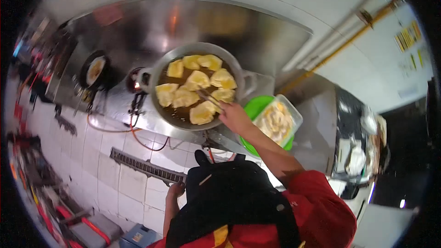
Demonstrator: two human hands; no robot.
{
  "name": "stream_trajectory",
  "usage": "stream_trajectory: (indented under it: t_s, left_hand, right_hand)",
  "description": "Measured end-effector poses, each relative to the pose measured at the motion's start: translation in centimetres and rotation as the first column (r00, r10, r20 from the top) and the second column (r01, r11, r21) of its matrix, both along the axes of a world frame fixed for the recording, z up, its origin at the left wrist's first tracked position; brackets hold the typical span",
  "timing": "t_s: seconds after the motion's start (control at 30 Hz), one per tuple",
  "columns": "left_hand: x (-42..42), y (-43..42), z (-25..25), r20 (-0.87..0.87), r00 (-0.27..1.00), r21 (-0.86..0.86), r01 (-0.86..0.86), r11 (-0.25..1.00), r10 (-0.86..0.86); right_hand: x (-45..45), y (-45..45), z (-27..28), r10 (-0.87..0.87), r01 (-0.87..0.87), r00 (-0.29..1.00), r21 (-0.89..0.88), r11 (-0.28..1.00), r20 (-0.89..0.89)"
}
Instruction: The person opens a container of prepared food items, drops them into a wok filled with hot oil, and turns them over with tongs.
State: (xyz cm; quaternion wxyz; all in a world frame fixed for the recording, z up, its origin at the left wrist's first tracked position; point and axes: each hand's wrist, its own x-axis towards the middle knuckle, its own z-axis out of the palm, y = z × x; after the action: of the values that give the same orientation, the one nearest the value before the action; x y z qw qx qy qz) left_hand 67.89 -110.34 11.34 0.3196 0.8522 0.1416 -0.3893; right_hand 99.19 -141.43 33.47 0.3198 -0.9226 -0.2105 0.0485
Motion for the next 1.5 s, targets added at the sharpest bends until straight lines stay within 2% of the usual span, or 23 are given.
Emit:
stream_trajectory:
  t_s: [0.07,0.13,0.17,0.2,0.27,0.3,0.37,0.47,0.53,0.6,0.67,0.73,0.77,0.83,0.93,1.0,1.13,1.2,1.23,1.3,1.33,1.43,1.5]
  left_hand:
    - [3.4,-0.4,0.9,0.150,0.907,0.150,0.373,0.916,-0.394]
    - [8.5,-3.6,6.5,0.309,0.906,0.108,0.271,0.957,-0.291]
    - [11.1,-6.1,10.6,0.333,0.942,-0.174,0.097,0.980,-0.034]
    - [13.7,-9.2,15.1,0.278,0.935,-0.441,-0.080,0.894,0.221]
    - [16.9,-14.3,21.0,0.008,0.871,-0.831,-0.268,0.488,0.492]
    - [18.3,-16.7,23.2,0.009,0.883,-0.829,-0.256,0.498,0.469]
    - [20.2,-20.6,25.9,-0.426,0.765,-0.855,-0.515,0.061,0.483]
    - [20.7,-23.7,25.0,-0.449,0.735,-0.826,-0.559,0.079,0.507]
    - [20.6,-23.2,22.4,-0.412,0.786,-0.862,-0.500,0.083,0.461]
    - [20.9,-23.6,22.9,-0.438,0.732,-0.864,-0.504,-0.018,0.522]
    - [21.1,-23.4,22.9,-0.525,0.580,-0.753,-0.657,-0.023,0.623]
    - [21.1,-23.1,22.6,-0.444,0.627,-0.778,-0.624,0.071,0.640]
    - [21.2,-23.1,22.4,-0.438,0.622,-0.775,-0.627,0.077,0.650]
    - [21.4,-22.8,22.0,-0.427,0.617,-0.775,-0.627,0.084,0.661]
    - [21.1,-22.5,21.5,-0.387,0.683,-0.820,-0.562,0.108,0.619]
    - [20.9,-22.4,21.1,-0.363,0.697,-0.838,-0.534,0.110,0.619]
    - [20.4,-22.8,21.2,-0.381,0.651,-0.829,-0.554,0.069,0.656]
    - [20.0,-23.2,21.5,-0.362,0.668,-0.846,-0.528,0.071,0.651]
    - [19.9,-23.5,21.2,-0.322,0.643,-0.829,-0.546,0.121,0.695]
    - [19.6,-23.9,21.4,-0.327,0.592,-0.804,-0.584,0.112,0.737]
    - [19.4,-24.3,21.7,-0.335,0.564,-0.788,-0.606,0.104,0.755]
    - [19.0,-25.0,22.5,-0.241,0.587,-0.814,-0.556,0.168,0.773]
    - [18.6,-25.2,23.0,-0.165,0.583,-0.805,-0.546,0.233,0.796]
  right_hand:
    - [-1.2,-0.9,1.8,-0.063,0.064,0.998,0.146,0.987,-0.014]
    - [-2.5,-2.3,3.7,-0.097,0.100,0.995,0.294,0.950,-0.023]
    - [-3.5,-3.0,4.4,-0.151,0.160,0.987,0.345,0.925,-0.053]
    - [-4.5,-3.6,4.8,-0.201,0.218,0.976,0.396,0.892,-0.085]
    - [-6.7,-4.2,5.6,-0.246,0.267,0.964,0.365,0.892,-0.104]
    - [-7.9,-4.0,6.6,-0.245,0.300,0.951,0.385,0.873,-0.187]
    - [-9.9,-3.6,7.2,-0.258,0.328,0.938,0.351,0.877,-0.233]
    - [-11.7,-3.7,5.8,-0.229,0.214,0.973,0.338,0.916,0.003]
    - [-12.9,-6.6,7.6,-0.245,0.257,0.966,0.412,0.874,-0.083]
    - [-13.6,-11.3,8.3,-0.546,0.547,0.836,0.152,0.823,-0.049]
    - [-14.1,-16.2,6.4,-0.795,0.798,0.600,-0.007,0.603,-0.087]
    - [-14.7,-18.9,3.6,-0.880,0.880,0.470,-0.041,0.473,-0.063]
    - [-14.8,-19.5,1.7,-0.884,0.884,0.462,-0.041,0.465,-0.065]
    - [-14.5,-19.6,-1.8,-0.723,0.818,0.557,0.115,0.564,-0.409]
    - [-13.8,-18.5,-3.8,-0.679,0.792,0.597,0.180,0.583,-0.428]
    - [-13.6,-19.1,-4.0,-0.717,0.776,0.624,0.143,0.614,-0.310]
    - [-14.4,-23.1,-1.9,-0.721,0.694,0.677,0.451,0.561,-0.147]
    - [-15.9,-28.0,-1.6,-0.743,0.764,0.625,0.379,0.522,-0.237]
    - [-16.0,-30.5,-0.7,-0.795,0.765,0.603,0.329,0.554,-0.063]
    - [-16.8,-35.6,2.7,-0.817,0.842,0.474,0.439,0.313,-0.328]
    - [-16.2,-38.8,4.2,-0.777,0.810,0.519,0.495,0.313,-0.357]
    - [-13.6,-47.5,3.8,-0.947,0.910,0.320,0.284,0.302,-0.018]
    - [-12.0,-53.8,3.4,-0.951,0.974,0.099,0.224,0.032,-0.293]
